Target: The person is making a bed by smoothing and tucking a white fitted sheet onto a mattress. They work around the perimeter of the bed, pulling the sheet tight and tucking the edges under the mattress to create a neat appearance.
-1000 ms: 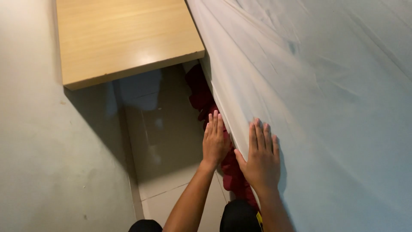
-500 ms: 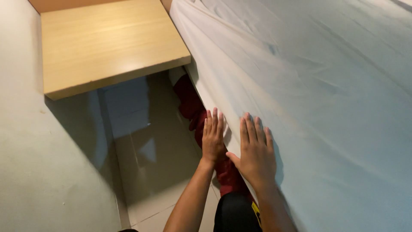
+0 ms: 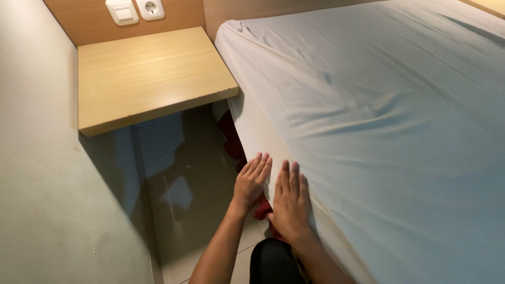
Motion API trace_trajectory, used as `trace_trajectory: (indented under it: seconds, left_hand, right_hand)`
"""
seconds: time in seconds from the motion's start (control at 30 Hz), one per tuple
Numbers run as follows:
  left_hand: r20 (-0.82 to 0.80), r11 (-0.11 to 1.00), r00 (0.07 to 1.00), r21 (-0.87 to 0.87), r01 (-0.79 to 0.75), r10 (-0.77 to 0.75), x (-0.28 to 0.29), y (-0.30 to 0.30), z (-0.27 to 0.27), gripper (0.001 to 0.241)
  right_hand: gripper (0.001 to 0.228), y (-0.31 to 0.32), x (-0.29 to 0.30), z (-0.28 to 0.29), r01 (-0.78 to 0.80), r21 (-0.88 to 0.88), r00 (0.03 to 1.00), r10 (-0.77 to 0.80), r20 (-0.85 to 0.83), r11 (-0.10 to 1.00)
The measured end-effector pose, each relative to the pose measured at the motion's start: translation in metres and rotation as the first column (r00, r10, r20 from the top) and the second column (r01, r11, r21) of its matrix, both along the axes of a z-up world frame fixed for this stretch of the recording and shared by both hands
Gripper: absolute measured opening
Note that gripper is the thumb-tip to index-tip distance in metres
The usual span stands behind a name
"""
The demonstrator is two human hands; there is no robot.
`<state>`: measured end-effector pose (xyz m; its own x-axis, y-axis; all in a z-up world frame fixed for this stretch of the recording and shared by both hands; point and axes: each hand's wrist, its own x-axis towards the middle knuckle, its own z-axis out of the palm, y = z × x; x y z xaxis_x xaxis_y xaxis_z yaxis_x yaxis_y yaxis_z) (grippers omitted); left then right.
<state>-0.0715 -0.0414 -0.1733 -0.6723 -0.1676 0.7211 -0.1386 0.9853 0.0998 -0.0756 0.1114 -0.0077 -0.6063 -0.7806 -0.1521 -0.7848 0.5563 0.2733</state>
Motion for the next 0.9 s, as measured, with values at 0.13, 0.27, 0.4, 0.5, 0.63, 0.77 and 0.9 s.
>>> trace_trajectory:
  seconds: [0.13, 0.27, 0.4, 0.5, 0.63, 0.77, 0.9]
  left_hand:
    - [0.055, 0.998, 0.998, 0.057, 0.017, -0.021, 0.017, 0.000, -0.004, 0.043]
    - [0.138, 0.993, 0.989, 0.117, 0.030, -0.046, 0.024, 0.006, -0.036, 0.045]
    - [0.218, 0.990, 0.974, 0.136, 0.036, -0.065, 0.001, 0.008, -0.061, 0.048]
    - [0.220, 0.988, 0.974, 0.154, 0.026, -0.060, -0.012, 0.013, -0.070, 0.050]
    - [0.220, 0.987, 0.974, 0.160, 0.014, -0.049, -0.011, 0.015, -0.068, 0.052]
    - [0.199, 0.982, 0.979, 0.190, 0.013, -0.051, -0.002, 0.019, -0.048, 0.053]
    - [0.173, 0.976, 0.985, 0.216, -0.007, -0.031, 0.004, 0.024, -0.036, 0.052]
  right_hand:
    - [0.065, 0.001, -0.018, -0.099, -0.191, -0.214, 0.937, 0.114, -0.329, 0.958]
    - [0.057, 0.010, -0.015, -0.125, -0.235, -0.296, 0.971, 0.212, -0.106, 0.926]
    - [0.061, 0.011, -0.028, -0.127, -0.235, -0.210, 0.972, 0.230, -0.052, 0.949]
    - [0.058, 0.015, -0.041, -0.155, -0.267, -0.313, 0.961, 0.226, -0.162, 0.912]
    - [0.057, 0.017, -0.040, -0.148, -0.258, -0.329, 0.965, 0.228, -0.128, 0.908]
    - [0.056, 0.016, -0.038, -0.144, -0.261, -0.345, 0.965, 0.233, -0.123, 0.901]
    - [0.059, 0.018, -0.039, -0.153, -0.241, -0.399, 0.970, 0.226, -0.086, 0.885]
